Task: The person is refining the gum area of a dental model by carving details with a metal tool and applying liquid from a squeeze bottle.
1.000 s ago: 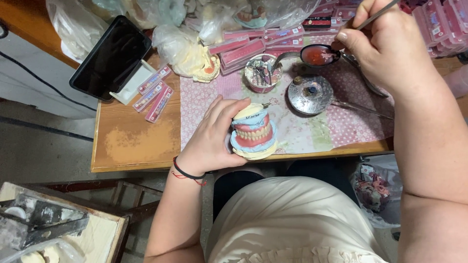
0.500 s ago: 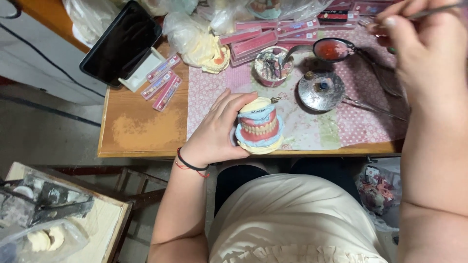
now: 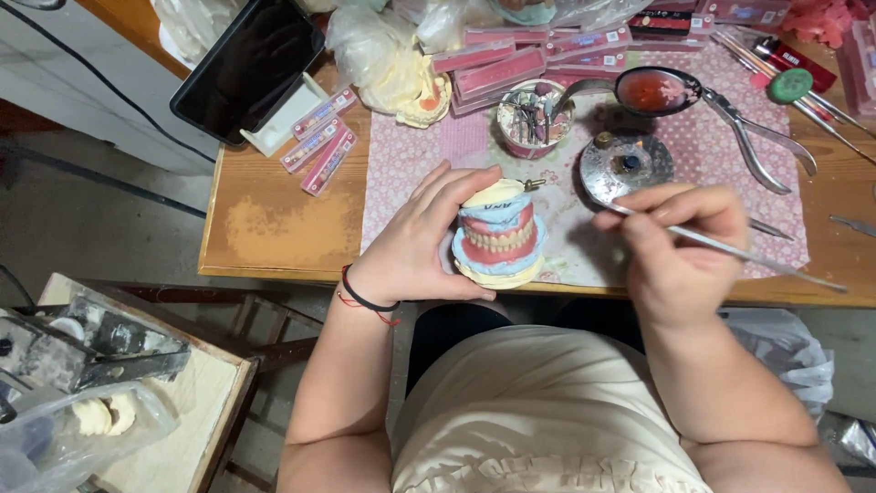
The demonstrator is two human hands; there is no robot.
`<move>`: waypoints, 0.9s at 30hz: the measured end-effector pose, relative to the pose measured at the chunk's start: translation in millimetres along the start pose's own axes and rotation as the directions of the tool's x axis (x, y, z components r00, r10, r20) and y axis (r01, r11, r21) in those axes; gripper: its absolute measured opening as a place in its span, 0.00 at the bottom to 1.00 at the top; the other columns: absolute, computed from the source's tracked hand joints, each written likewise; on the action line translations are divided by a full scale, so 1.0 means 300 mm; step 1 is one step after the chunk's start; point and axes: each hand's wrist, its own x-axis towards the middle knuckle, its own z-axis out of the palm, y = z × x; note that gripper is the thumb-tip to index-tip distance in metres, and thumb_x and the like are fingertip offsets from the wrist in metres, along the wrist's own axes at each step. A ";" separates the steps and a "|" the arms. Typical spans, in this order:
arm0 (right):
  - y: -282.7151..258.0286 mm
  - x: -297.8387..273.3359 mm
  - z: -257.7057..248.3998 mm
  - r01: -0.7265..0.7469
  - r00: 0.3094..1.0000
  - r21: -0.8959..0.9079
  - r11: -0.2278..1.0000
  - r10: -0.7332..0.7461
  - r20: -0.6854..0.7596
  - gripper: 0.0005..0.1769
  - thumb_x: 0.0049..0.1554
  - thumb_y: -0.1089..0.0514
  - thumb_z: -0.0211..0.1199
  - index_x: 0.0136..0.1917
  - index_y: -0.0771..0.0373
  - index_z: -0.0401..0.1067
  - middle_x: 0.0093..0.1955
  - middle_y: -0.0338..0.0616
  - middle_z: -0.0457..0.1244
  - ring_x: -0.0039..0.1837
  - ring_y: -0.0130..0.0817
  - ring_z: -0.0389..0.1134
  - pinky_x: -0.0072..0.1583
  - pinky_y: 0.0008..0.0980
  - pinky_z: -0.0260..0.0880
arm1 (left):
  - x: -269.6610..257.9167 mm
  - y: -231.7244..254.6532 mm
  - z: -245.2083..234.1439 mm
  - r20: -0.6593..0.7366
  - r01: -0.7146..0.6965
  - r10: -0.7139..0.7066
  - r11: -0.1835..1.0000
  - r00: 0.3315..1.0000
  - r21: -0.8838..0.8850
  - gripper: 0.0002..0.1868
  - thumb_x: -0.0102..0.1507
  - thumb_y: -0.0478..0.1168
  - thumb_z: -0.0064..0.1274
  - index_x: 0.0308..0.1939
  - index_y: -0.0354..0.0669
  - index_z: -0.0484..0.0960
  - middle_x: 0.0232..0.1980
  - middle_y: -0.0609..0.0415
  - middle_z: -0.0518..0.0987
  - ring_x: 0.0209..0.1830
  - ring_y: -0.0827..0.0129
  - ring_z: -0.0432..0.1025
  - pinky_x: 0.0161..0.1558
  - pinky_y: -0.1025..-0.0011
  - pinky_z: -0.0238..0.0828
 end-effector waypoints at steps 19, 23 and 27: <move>-0.025 -0.011 0.057 -0.103 0.908 -0.245 0.964 0.192 0.373 0.18 0.54 0.60 0.70 0.52 0.66 0.65 0.73 0.67 0.62 0.72 0.52 0.69 0.74 0.46 0.70 | 0.008 0.006 -0.007 0.018 0.003 -0.002 0.997 1.000 -0.072 0.62 0.51 0.61 0.75 0.79 0.43 0.56 0.79 0.46 0.65 0.81 0.52 0.62 0.85 0.43 0.46; -0.036 0.010 0.058 -0.039 0.862 -0.427 0.903 0.246 0.443 0.22 0.53 0.49 0.71 0.50 0.60 0.62 0.73 0.61 0.63 0.70 0.42 0.71 0.66 0.32 0.70 | 0.009 0.006 -0.006 0.023 0.011 -0.009 0.997 1.000 -0.076 0.60 0.52 0.56 0.76 0.79 0.44 0.55 0.79 0.46 0.64 0.81 0.52 0.62 0.85 0.43 0.46; -0.032 0.013 0.053 -0.002 0.844 -0.506 0.863 0.272 0.462 0.23 0.55 0.45 0.69 0.48 0.58 0.60 0.72 0.54 0.66 0.64 0.32 0.72 0.56 0.27 0.68 | 0.008 0.006 -0.007 0.034 0.021 -0.019 0.997 0.999 -0.071 0.59 0.53 0.55 0.75 0.79 0.46 0.55 0.81 0.46 0.64 0.82 0.51 0.62 0.85 0.46 0.46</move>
